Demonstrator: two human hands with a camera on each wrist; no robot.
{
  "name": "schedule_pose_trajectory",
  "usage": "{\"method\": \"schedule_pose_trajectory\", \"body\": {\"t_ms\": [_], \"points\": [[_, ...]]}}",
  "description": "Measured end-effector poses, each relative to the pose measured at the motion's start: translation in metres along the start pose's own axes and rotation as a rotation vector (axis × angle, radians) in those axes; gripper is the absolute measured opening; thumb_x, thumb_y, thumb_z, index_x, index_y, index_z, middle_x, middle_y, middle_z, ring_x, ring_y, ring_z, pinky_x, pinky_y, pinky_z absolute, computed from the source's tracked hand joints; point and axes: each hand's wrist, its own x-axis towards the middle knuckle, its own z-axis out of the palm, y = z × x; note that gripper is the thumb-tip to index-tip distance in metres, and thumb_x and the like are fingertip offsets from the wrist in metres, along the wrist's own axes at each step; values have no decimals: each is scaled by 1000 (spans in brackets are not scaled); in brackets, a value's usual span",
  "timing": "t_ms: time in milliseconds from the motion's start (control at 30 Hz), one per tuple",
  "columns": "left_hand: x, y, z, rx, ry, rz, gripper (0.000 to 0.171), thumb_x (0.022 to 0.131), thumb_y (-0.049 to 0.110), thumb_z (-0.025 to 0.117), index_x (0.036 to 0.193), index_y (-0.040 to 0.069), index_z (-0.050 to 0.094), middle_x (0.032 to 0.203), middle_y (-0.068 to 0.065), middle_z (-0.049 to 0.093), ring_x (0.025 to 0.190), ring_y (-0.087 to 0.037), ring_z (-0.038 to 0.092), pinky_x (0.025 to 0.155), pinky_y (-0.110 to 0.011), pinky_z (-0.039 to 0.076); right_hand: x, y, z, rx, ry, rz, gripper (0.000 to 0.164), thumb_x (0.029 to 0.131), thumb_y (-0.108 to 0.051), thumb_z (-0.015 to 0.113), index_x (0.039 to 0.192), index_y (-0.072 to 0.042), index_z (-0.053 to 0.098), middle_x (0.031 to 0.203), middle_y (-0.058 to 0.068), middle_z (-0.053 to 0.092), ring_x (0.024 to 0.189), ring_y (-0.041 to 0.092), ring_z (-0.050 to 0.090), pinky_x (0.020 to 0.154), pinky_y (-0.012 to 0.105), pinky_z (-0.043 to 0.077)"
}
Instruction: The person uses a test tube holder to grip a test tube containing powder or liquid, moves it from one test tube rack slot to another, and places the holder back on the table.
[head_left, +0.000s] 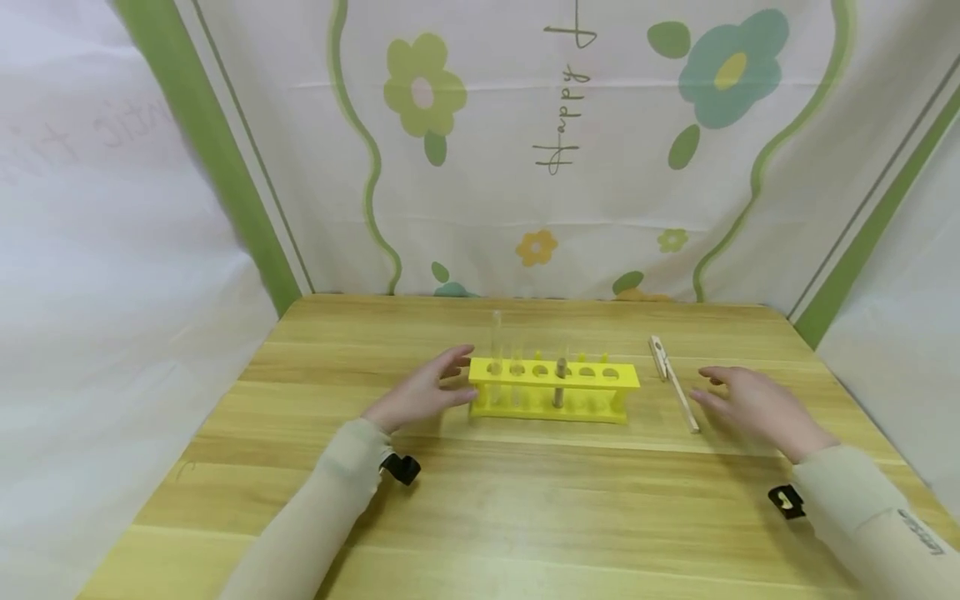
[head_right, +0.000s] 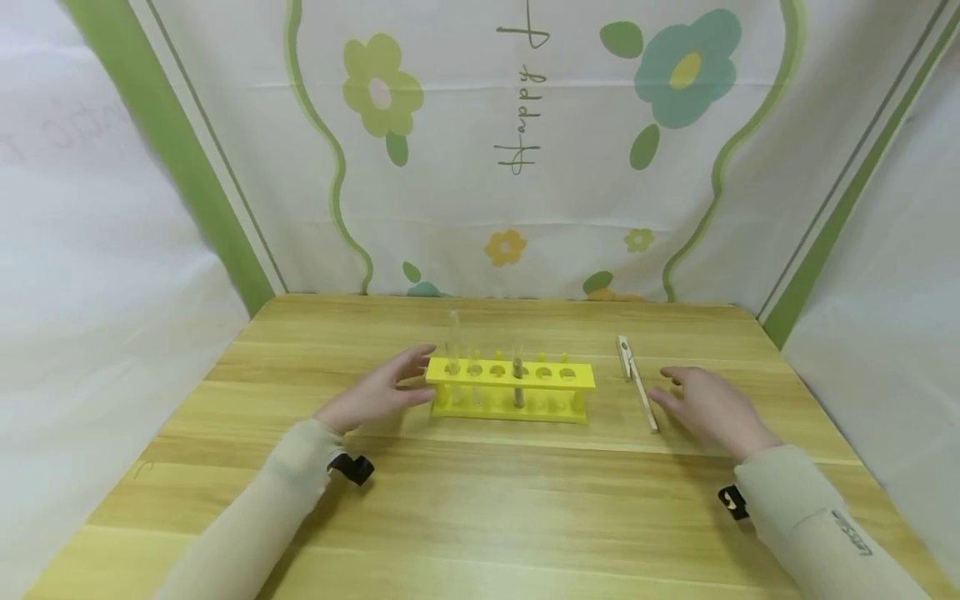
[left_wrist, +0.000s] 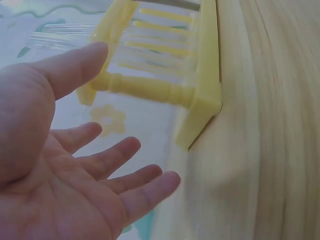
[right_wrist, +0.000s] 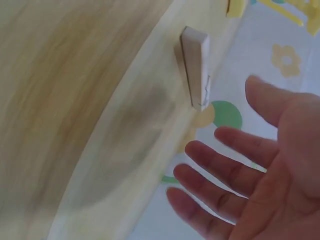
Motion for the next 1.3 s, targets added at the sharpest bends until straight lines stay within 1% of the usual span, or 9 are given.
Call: {"method": "schedule_pose_trajectory", "body": {"t_ms": [133,267,400,533,633,733,867,1100,1300], "points": [[7,-5,6,-58,25,9,68,94,32,71,152,20,38,145,1,47,133,-27,45,104,-46,43,13,-4,2,25,-3,17,63,102,-43,55,133,12,52,114,28,65,101,46,62,86,63,46],[15,-9,13,-115,58,15,48,95,19,70,140,14,53,131,-3,58,121,-25,55,97,-39,50,27,-7,5,31,14,28,56,101,-36,57,127,14,57,107,25,68,94,38,65,84,59,49],[20,-9,19,-120,78,17,33,96,17,69,128,13,61,121,-1,64,112,-20,60,90,-34,52,40,-10,7,15,13,53,56,100,-38,59,120,14,62,112,30,66,99,47,63,85,61,48],[23,-10,23,-122,81,12,29,96,19,69,123,15,62,118,1,65,108,-17,61,90,-34,52,50,-14,9,10,-14,98,61,99,-42,58,119,15,62,121,34,60,109,54,56,90,63,45],[24,-12,25,-126,86,1,26,95,21,69,120,17,64,116,3,66,106,-15,62,90,-34,52,55,-17,11,20,-21,119,60,98,-43,60,115,15,64,118,35,61,105,53,58,86,62,47],[25,-13,26,-128,92,-4,25,95,22,70,119,19,65,114,4,67,104,-15,62,89,-35,52,59,-19,13,42,-36,141,50,97,-42,62,93,7,70,90,26,68,79,40,64,69,50,52],[26,-14,27,-128,99,-9,26,93,22,72,119,20,67,112,5,68,104,-15,62,89,-35,52,62,-23,16,94,-68,191,40,96,-38,64,71,-7,63,62,6,55,54,20,50,50,34,42],[29,-16,29,-111,89,-7,24,92,24,73,116,21,69,107,6,69,101,-15,63,88,-34,52,61,-24,21,84,-31,199,34,96,-28,65,71,-6,63,62,5,54,55,19,48,50,33,41],[31,-15,30,-111,84,-12,20,92,20,73,112,21,69,103,4,70,97,-16,63,84,-34,53,61,-20,21,35,-8,218,28,95,-24,64,89,2,69,71,10,59,61,24,51,52,37,43]]}}
